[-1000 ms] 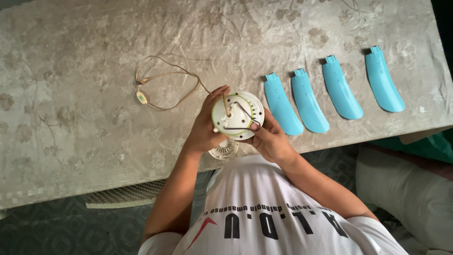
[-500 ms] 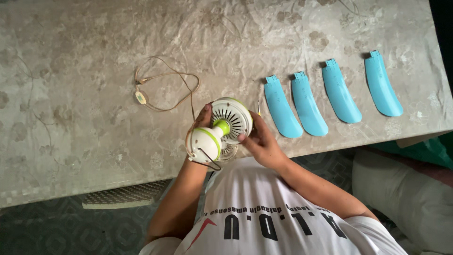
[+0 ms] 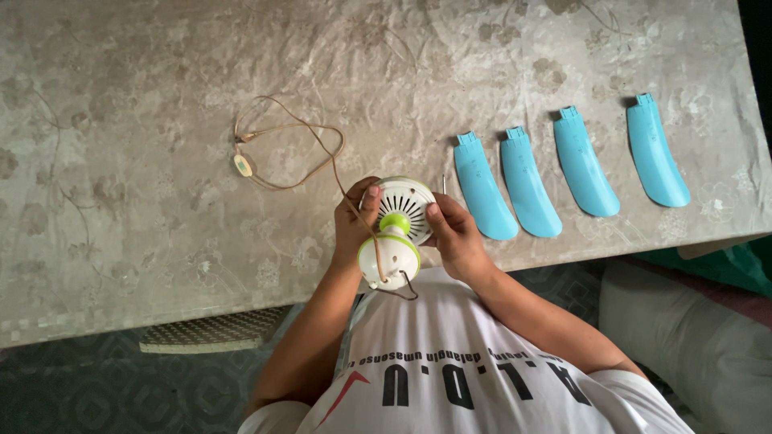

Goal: The person disassembles a small electric fan by removing each blade one at a time and placing them on the table. They then detach the front grille and separate the motor housing from the base, leaving the components laid out on the table.

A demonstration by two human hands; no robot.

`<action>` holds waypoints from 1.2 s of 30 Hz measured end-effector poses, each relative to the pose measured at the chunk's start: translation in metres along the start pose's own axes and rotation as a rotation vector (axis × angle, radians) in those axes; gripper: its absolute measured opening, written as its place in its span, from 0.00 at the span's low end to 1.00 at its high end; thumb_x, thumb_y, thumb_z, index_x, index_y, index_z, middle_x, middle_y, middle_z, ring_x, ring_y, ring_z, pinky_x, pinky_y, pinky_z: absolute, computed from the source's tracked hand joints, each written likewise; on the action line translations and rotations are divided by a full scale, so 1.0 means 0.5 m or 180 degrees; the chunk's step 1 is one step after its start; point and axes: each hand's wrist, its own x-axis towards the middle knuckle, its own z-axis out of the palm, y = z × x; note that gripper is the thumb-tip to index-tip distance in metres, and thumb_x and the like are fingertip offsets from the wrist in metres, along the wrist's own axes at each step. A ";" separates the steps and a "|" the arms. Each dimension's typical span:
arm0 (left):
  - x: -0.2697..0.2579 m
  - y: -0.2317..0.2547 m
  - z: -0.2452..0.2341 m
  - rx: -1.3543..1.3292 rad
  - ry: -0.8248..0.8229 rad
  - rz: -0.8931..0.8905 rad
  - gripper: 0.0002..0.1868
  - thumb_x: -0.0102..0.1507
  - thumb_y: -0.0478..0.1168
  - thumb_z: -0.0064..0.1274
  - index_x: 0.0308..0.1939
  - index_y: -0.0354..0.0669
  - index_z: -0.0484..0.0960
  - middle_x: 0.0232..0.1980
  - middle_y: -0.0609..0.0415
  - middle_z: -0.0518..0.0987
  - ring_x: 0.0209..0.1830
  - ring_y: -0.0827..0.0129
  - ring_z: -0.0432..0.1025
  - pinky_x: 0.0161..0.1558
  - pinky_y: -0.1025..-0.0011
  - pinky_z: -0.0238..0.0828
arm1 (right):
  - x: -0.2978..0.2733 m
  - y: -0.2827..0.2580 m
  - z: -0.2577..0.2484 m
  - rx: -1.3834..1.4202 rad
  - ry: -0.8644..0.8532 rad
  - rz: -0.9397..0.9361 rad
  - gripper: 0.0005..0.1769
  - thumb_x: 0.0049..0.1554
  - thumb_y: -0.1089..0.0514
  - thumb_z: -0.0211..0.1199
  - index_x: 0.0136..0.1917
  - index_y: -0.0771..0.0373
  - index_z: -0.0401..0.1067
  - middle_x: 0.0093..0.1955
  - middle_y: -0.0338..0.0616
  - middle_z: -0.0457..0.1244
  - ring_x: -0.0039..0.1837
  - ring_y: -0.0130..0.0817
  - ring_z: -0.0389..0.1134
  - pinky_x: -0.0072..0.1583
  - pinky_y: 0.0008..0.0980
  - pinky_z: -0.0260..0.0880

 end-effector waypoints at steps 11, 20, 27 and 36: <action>-0.027 0.071 0.027 -0.0683 -0.0794 -0.0538 0.27 0.71 0.44 0.50 0.71 0.36 0.67 0.59 0.48 0.78 0.56 0.66 0.74 0.56 0.67 0.74 | 0.019 -0.025 -0.008 0.0506 0.0079 -0.0089 0.25 0.68 0.51 0.54 0.73 0.66 0.62 0.59 0.45 0.66 0.58 0.32 0.69 0.56 0.34 0.75; -0.060 0.013 0.023 -0.0978 -0.0909 -0.0335 0.26 0.74 0.47 0.49 0.70 0.31 0.70 0.59 0.49 0.79 0.57 0.69 0.74 0.58 0.69 0.73 | 0.014 -0.035 -0.009 0.0401 0.0328 0.0158 0.30 0.66 0.50 0.54 0.76 0.66 0.58 0.65 0.47 0.65 0.65 0.34 0.67 0.62 0.35 0.70; -0.062 0.021 0.017 -0.0924 -0.0692 -0.0433 0.26 0.73 0.48 0.50 0.67 0.31 0.73 0.56 0.50 0.81 0.54 0.71 0.75 0.55 0.70 0.74 | 0.008 -0.046 -0.008 -0.0149 0.0222 0.0118 0.31 0.66 0.48 0.55 0.76 0.67 0.60 0.65 0.47 0.65 0.66 0.33 0.67 0.64 0.30 0.69; -0.058 0.043 0.039 -0.0746 -0.0641 -0.0961 0.30 0.69 0.51 0.54 0.70 0.37 0.71 0.57 0.54 0.81 0.53 0.72 0.76 0.50 0.70 0.78 | 0.054 0.043 -0.100 0.1437 -0.0562 -0.0139 0.28 0.62 0.53 0.59 0.72 0.65 0.59 0.62 0.42 0.63 0.62 0.32 0.66 0.60 0.32 0.70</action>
